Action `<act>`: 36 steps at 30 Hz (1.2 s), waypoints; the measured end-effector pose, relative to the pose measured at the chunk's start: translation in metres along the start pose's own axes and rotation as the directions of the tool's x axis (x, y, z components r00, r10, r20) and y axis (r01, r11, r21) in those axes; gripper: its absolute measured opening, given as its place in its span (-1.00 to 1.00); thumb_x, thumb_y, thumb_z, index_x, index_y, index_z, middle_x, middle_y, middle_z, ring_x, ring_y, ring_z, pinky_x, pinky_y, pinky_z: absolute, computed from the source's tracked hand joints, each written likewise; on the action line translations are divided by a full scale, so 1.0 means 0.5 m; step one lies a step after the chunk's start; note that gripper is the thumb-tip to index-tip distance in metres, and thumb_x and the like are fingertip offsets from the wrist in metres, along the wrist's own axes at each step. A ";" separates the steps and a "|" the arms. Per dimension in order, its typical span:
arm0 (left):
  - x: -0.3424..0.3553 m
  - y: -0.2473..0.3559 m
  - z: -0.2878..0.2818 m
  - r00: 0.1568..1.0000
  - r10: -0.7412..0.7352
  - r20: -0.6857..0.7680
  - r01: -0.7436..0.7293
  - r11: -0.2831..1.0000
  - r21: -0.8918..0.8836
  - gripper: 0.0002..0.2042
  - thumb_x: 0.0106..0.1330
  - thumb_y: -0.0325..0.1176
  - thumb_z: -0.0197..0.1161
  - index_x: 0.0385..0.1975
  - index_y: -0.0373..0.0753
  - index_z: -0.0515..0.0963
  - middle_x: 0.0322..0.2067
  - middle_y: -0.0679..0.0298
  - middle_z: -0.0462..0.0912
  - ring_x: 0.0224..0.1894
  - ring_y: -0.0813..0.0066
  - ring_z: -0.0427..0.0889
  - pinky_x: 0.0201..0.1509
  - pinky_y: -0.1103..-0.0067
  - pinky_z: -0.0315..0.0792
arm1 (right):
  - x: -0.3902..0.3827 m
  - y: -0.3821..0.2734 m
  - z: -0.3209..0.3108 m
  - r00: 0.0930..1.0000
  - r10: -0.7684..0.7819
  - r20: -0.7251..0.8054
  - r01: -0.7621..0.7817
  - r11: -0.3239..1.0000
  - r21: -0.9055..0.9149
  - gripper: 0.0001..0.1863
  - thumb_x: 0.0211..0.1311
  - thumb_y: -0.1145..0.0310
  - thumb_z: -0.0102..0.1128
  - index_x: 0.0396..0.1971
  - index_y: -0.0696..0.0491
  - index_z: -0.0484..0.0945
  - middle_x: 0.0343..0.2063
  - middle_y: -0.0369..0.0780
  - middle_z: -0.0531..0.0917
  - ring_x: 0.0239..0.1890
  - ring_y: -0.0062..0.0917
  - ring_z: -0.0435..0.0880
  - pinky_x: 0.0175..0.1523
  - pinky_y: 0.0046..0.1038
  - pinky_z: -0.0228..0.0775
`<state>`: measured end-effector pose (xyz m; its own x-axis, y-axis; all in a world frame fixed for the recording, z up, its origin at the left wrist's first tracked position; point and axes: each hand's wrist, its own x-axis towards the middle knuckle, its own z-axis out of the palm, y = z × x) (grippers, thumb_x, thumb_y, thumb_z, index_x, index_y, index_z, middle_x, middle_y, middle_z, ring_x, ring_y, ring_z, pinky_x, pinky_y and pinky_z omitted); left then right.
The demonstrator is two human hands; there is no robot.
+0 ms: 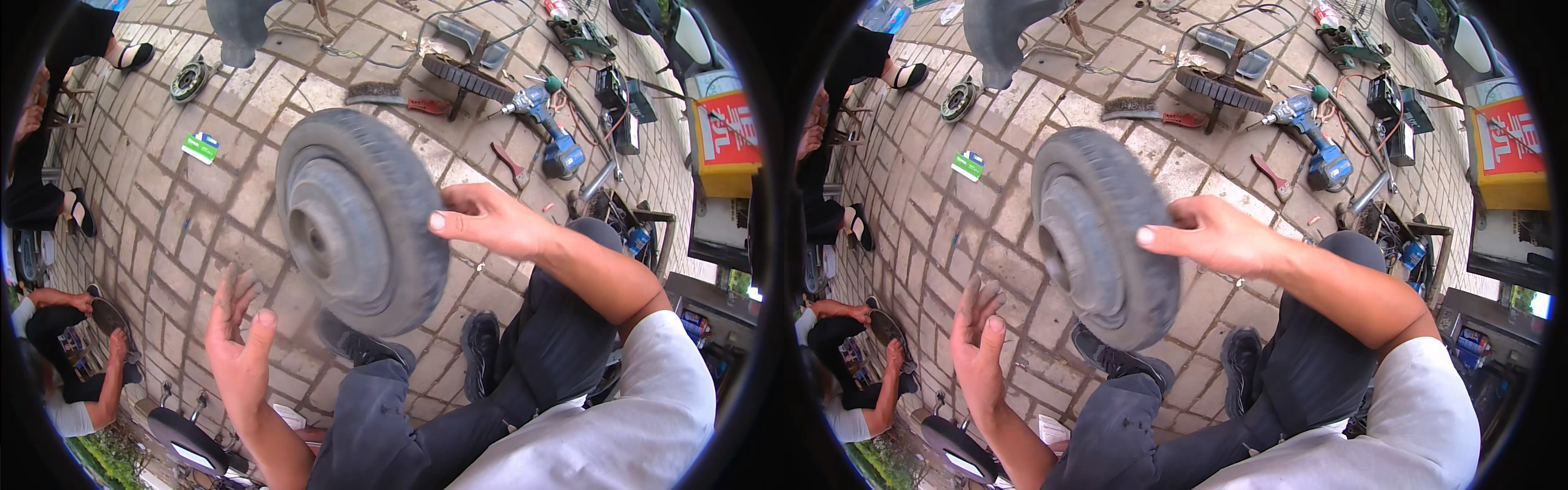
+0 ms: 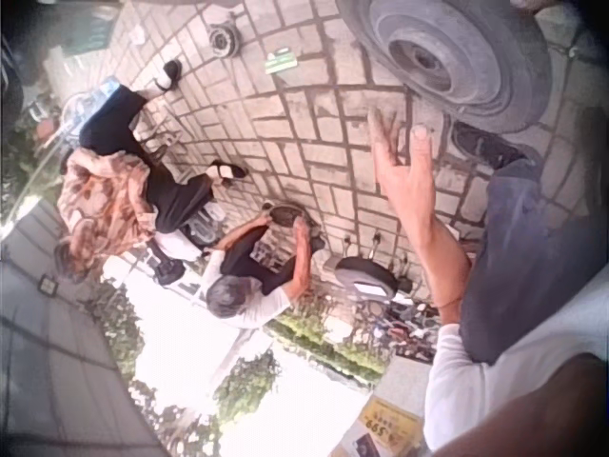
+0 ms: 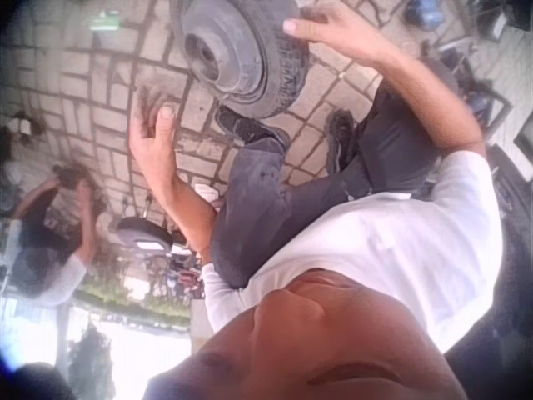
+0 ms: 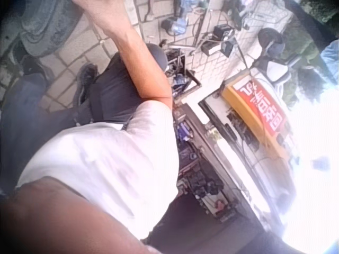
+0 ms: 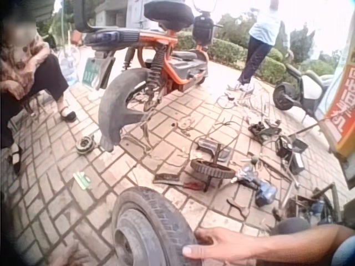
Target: The person sits on the floor and uses a tire iron to pry a tire off its rim. They then use a hammer and a screwdriver to remove the wheel hub bearing from the center of the rim.
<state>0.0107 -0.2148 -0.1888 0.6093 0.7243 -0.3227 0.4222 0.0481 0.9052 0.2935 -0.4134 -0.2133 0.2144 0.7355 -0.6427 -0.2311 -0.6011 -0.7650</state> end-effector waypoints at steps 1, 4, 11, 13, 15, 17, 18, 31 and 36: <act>-0.004 -0.011 0.004 0.999 -0.025 0.021 0.025 1.000 0.001 -0.23 0.20 -0.13 0.34 0.30 -0.47 0.18 0.13 -0.07 0.44 0.18 0.22 0.45 0.23 0.44 0.30 | 0.007 0.018 -0.027 0.999 -0.012 -0.051 0.007 0.994 -0.106 -0.19 0.20 -0.20 0.17 0.10 0.31 0.45 0.05 -0.03 0.54 0.07 -0.42 0.50 0.17 -0.39 0.33; -0.012 -0.032 0.036 0.989 -0.098 0.113 0.096 0.995 0.023 -0.27 0.20 -0.25 0.32 0.30 -0.48 0.18 0.15 -0.08 0.41 0.19 0.20 0.43 0.24 0.44 0.30 | 0.050 0.103 -0.114 0.958 0.249 -0.143 -0.253 0.967 -0.006 -0.03 0.06 -0.35 0.18 0.14 0.29 0.41 0.12 0.01 0.47 0.19 -0.26 0.41 0.26 -0.13 0.19; -0.022 -0.053 0.102 0.963 -0.113 0.247 0.118 0.993 -0.009 -0.32 0.23 -0.35 0.29 0.29 -0.50 0.17 0.13 -0.12 0.42 0.20 0.18 0.41 0.28 0.37 0.27 | 0.127 0.289 -0.154 0.852 0.520 -0.060 -0.482 0.824 0.298 0.19 -0.10 -0.46 0.21 0.39 0.07 0.07 0.37 0.07 0.08 0.42 -0.05 -0.01 0.36 0.15 -0.16; -0.016 -0.076 0.109 0.958 -0.111 0.264 0.106 0.994 0.033 -0.36 0.19 -0.44 0.29 0.27 -0.46 0.23 0.16 -0.11 0.44 0.16 0.22 0.46 0.19 0.43 0.36 | 0.137 0.312 -0.145 0.837 0.540 -0.091 -0.485 0.808 0.334 0.17 -0.08 -0.45 0.21 0.39 0.06 0.06 0.38 0.05 0.07 0.43 -0.07 -0.01 0.37 0.13 -0.16; -0.018 -0.071 0.114 0.956 -0.097 0.276 0.080 0.994 0.070 -0.37 0.19 -0.45 0.29 0.26 -0.46 0.23 0.15 -0.10 0.45 0.15 0.25 0.47 0.18 0.45 0.37 | 0.139 0.311 -0.134 0.836 0.532 -0.138 -0.461 0.816 0.349 0.11 -0.03 -0.41 0.18 0.38 0.06 0.10 0.36 0.02 0.14 0.42 -0.10 0.03 0.39 0.10 -0.17; -0.027 -0.063 0.114 0.949 -0.138 0.284 0.127 0.990 0.057 -0.35 0.20 -0.42 0.27 0.29 -0.47 0.20 0.13 -0.11 0.43 0.18 0.21 0.43 0.26 0.41 0.28 | 0.144 0.307 -0.127 0.829 0.541 -0.146 -0.474 0.816 0.330 0.09 -0.01 -0.40 0.17 0.37 0.06 0.12 0.36 0.00 0.17 0.42 -0.11 0.06 0.39 0.09 -0.16; -0.027 -0.058 0.120 0.944 -0.141 0.299 0.137 0.990 0.036 -0.34 0.20 -0.41 0.26 0.30 -0.47 0.18 0.12 -0.11 0.42 0.19 0.19 0.41 0.30 0.38 0.24 | 0.144 0.300 -0.123 0.823 0.543 -0.167 -0.473 0.817 0.330 0.08 -0.01 -0.40 0.16 0.37 0.07 0.13 0.37 0.00 0.16 0.42 -0.10 0.06 0.39 0.09 -0.16; -0.035 -0.043 0.139 0.928 -0.256 0.271 0.220 0.963 0.158 -0.27 0.27 -0.18 0.29 0.31 -0.45 0.13 0.11 -0.06 0.47 0.09 0.15 0.50 0.17 0.36 0.40 | 0.066 0.102 0.030 0.791 -0.566 -0.232 0.402 0.768 -0.499 -0.41 0.10 0.09 0.26 -0.01 0.26 0.44 -0.04 0.05 0.51 0.06 -0.06 0.46 0.18 -0.16 0.31; 0.004 0.099 0.130 0.991 -0.062 0.117 0.006 0.905 0.426 -0.48 0.35 -0.35 0.19 0.26 -0.41 0.28 0.18 -0.02 0.43 0.17 0.21 0.46 0.23 0.43 0.34 | 0.034 0.039 0.032 0.785 -0.602 -0.147 0.429 0.699 -0.573 -0.70 0.06 0.34 0.20 -0.22 0.17 0.55 -0.25 -0.01 0.60 -0.16 -0.06 0.59 -0.09 -0.13 0.43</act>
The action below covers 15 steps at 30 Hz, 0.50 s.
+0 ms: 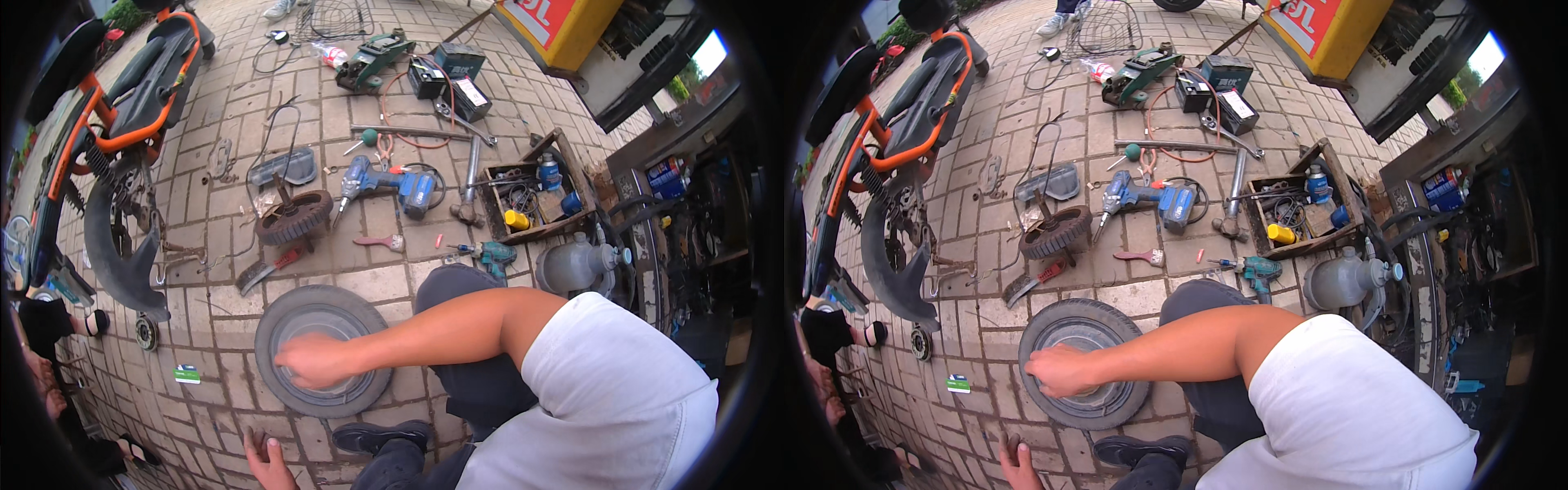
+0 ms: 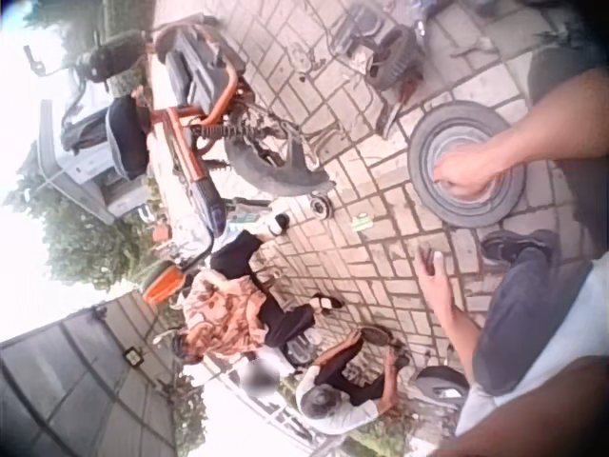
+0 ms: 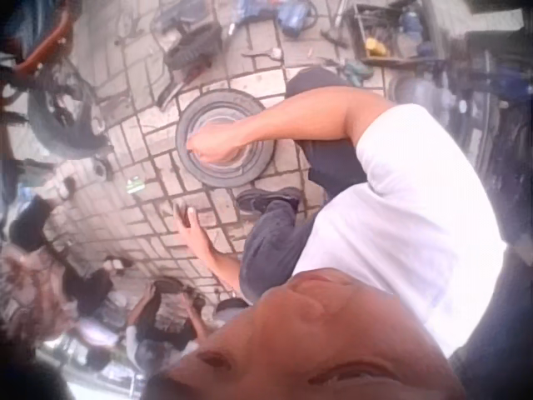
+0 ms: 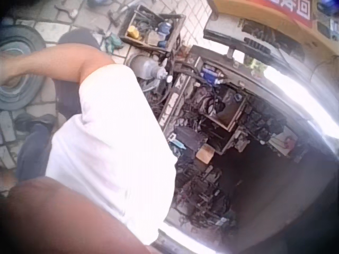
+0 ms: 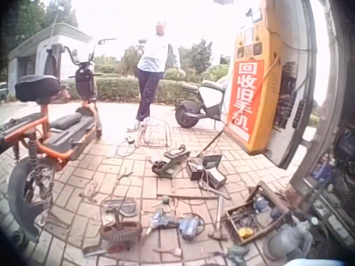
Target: The person sits on the floor and uses a tire iron to pry a tire off its rim. They then use a hammer and a screwdriver to remove the wheel hub bearing from the center of the rim.
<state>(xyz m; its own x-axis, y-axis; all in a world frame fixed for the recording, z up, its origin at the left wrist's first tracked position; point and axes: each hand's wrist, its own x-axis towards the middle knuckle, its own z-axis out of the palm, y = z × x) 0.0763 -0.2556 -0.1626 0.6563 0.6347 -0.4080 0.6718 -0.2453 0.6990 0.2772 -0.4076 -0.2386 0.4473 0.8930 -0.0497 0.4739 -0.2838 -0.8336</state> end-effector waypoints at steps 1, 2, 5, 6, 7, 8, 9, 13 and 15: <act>0.002 0.030 -0.023 0.998 -0.064 0.003 0.064 0.996 0.069 -0.50 0.36 -0.39 0.16 0.26 -0.41 0.28 0.19 -0.01 0.43 0.18 0.23 0.45 0.25 0.43 0.32 | 0.012 0.003 -0.003 1.000 0.018 -0.005 -0.018 1.000 -0.016 -0.73 0.01 0.40 0.19 -0.25 0.18 0.56 -0.28 0.00 0.62 -0.18 -0.06 0.61 -0.11 -0.12 0.46; 0.006 0.045 -0.052 1.000 0.010 -0.001 -0.010 0.999 0.040 -0.50 0.36 -0.41 0.14 0.27 -0.40 0.26 0.20 -0.02 0.41 0.19 0.24 0.43 0.27 0.43 0.30 | 0.035 -0.001 0.002 1.000 0.012 0.000 -0.012 1.000 -0.022 -0.75 -0.04 0.47 0.18 -0.29 0.18 0.57 -0.31 0.01 0.64 -0.20 -0.05 0.63 -0.13 -0.11 0.48; 0.000 0.149 -0.110 0.991 0.134 -0.022 -0.134 0.991 0.006 -0.50 0.38 -0.46 0.09 0.30 -0.40 0.22 0.20 -0.05 0.40 0.21 0.23 0.41 0.30 0.43 0.25 | 0.066 -0.010 -0.005 0.994 -0.039 -0.102 0.045 0.997 0.060 -0.89 0.10 0.46 0.09 -0.42 0.20 0.52 -0.49 0.03 0.63 -0.35 0.00 0.62 -0.27 -0.09 0.44; -0.010 0.195 -0.121 0.966 0.259 0.029 -0.260 0.959 0.115 -0.51 0.39 -0.47 0.06 0.30 -0.42 0.19 0.18 -0.06 0.41 0.21 0.21 0.40 0.30 0.43 0.25 | 0.066 -0.004 -0.018 0.990 -0.026 -0.138 0.040 0.994 0.098 -0.87 0.11 0.45 0.10 -0.42 0.20 0.53 -0.50 0.05 0.63 -0.36 0.00 0.63 -0.27 -0.08 0.45; -0.027 0.241 -0.114 0.964 0.265 0.023 -0.265 0.962 0.069 -0.50 0.36 -0.46 0.10 0.28 -0.44 0.22 0.17 -0.04 0.42 0.21 0.21 0.39 0.31 0.41 0.22 | 0.065 0.010 -0.040 0.985 -0.012 -0.173 0.037 0.990 0.139 -0.86 0.12 0.43 0.11 -0.41 0.20 0.55 -0.52 0.06 0.63 -0.37 -0.01 0.63 -0.26 -0.08 0.45; -0.046 0.306 -0.098 0.947 0.316 0.062 -0.322 0.932 0.167 -0.49 0.34 -0.46 0.13 0.27 -0.45 0.23 0.17 -0.04 0.42 0.22 0.21 0.39 0.32 0.39 0.20 | 0.054 0.014 -0.085 0.991 0.097 -0.093 -0.084 0.987 0.137 -0.82 0.16 0.37 0.13 -0.41 0.19 0.59 -0.50 0.06 0.63 -0.36 -0.02 0.64 -0.25 -0.09 0.47; -0.062 0.342 -0.086 0.923 0.360 0.135 -0.383 0.890 0.246 -0.48 0.32 -0.45 0.17 0.26 -0.45 0.25 0.18 -0.04 0.42 0.22 0.20 0.38 0.33 0.37 0.18 | 0.053 0.024 -0.103 0.981 0.191 -0.021 -0.187 0.976 0.110 -0.77 0.17 0.30 0.15 -0.45 0.18 0.64 -0.48 0.05 0.65 -0.36 -0.04 0.65 -0.25 -0.11 0.48; -0.088 0.353 -0.014 0.849 0.482 0.216 -0.522 0.827 0.209 -0.46 0.30 -0.44 0.19 0.27 -0.43 0.25 0.22 -0.03 0.39 0.30 0.21 0.32 0.39 0.35 0.10 | 0.094 -0.008 -0.075 0.982 0.178 -0.059 -0.171 0.979 0.108 -0.76 0.04 0.25 0.25 -0.50 0.15 0.66 -0.47 0.01 0.66 -0.30 -0.07 0.65 -0.17 -0.08 0.47; -0.054 0.342 0.035 0.891 0.431 0.140 -0.453 0.834 0.316 -0.47 0.32 -0.35 0.22 0.24 -0.42 0.31 0.19 -0.07 0.41 0.27 0.12 0.34 0.36 0.34 0.17 | 0.132 -0.003 -0.014 0.984 0.147 -0.096 -0.142 0.988 0.063 -0.78 -0.09 0.28 0.30 -0.47 0.12 0.67 -0.47 -0.05 0.65 -0.21 -0.12 0.62 -0.03 0.01 0.38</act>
<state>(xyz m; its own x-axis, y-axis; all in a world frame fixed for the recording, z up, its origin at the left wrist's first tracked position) 0.1794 -0.3275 -0.0421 0.9227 0.3572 -0.1450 0.3714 -0.7232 0.5823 0.3114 -0.3505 -0.2370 0.5833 0.8035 -0.1188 0.3569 -0.3850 -0.8511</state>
